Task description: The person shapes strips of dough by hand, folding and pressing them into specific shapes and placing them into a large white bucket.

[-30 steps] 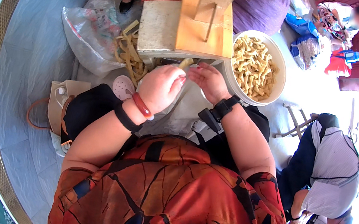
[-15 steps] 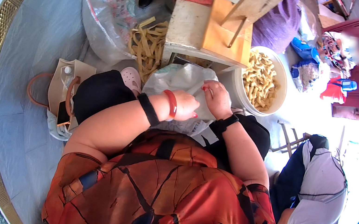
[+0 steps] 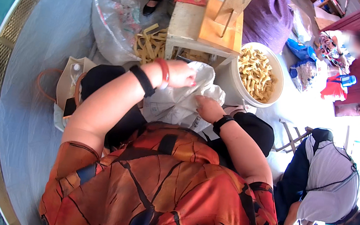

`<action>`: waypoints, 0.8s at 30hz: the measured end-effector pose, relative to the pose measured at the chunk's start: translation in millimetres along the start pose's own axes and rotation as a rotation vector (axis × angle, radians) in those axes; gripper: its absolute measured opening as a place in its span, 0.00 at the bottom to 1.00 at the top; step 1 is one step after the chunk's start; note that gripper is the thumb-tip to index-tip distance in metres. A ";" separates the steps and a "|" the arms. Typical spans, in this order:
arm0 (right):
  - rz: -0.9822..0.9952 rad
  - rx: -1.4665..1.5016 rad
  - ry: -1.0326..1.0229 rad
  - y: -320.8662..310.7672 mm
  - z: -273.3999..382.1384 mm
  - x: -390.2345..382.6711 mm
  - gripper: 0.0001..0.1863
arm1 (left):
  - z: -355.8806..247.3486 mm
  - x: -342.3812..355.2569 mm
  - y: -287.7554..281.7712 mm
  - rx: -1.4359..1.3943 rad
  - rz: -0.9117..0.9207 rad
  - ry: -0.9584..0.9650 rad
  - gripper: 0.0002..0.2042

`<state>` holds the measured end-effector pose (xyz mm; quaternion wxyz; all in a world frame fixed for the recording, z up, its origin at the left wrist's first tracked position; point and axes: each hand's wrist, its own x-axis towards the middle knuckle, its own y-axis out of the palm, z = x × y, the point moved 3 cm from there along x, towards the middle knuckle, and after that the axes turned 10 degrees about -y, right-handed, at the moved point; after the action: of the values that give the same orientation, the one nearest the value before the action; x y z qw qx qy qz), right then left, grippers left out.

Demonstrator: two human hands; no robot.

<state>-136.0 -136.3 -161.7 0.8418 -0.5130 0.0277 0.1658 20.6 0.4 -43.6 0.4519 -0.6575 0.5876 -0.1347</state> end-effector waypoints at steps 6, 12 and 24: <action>0.003 -0.047 0.037 -4.1 -3.5 -2.3 0.23 | -43.3 -68.8 -92.5 0.129 -0.197 0.001 0.13; -0.012 -0.122 0.046 -4.1 7.1 1.2 0.20 | 6.2 -111.6 -124.3 0.267 -0.527 -0.015 0.07; -0.070 0.002 0.129 2.9 2.8 10.2 0.20 | 243.1 -31.4 62.1 -0.126 -0.451 -0.399 0.12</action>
<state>-127.6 -130.0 -165.0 0.8440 -0.5225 0.0639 0.1028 143.8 140.6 -214.1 0.4753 -0.8115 0.3339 -0.0630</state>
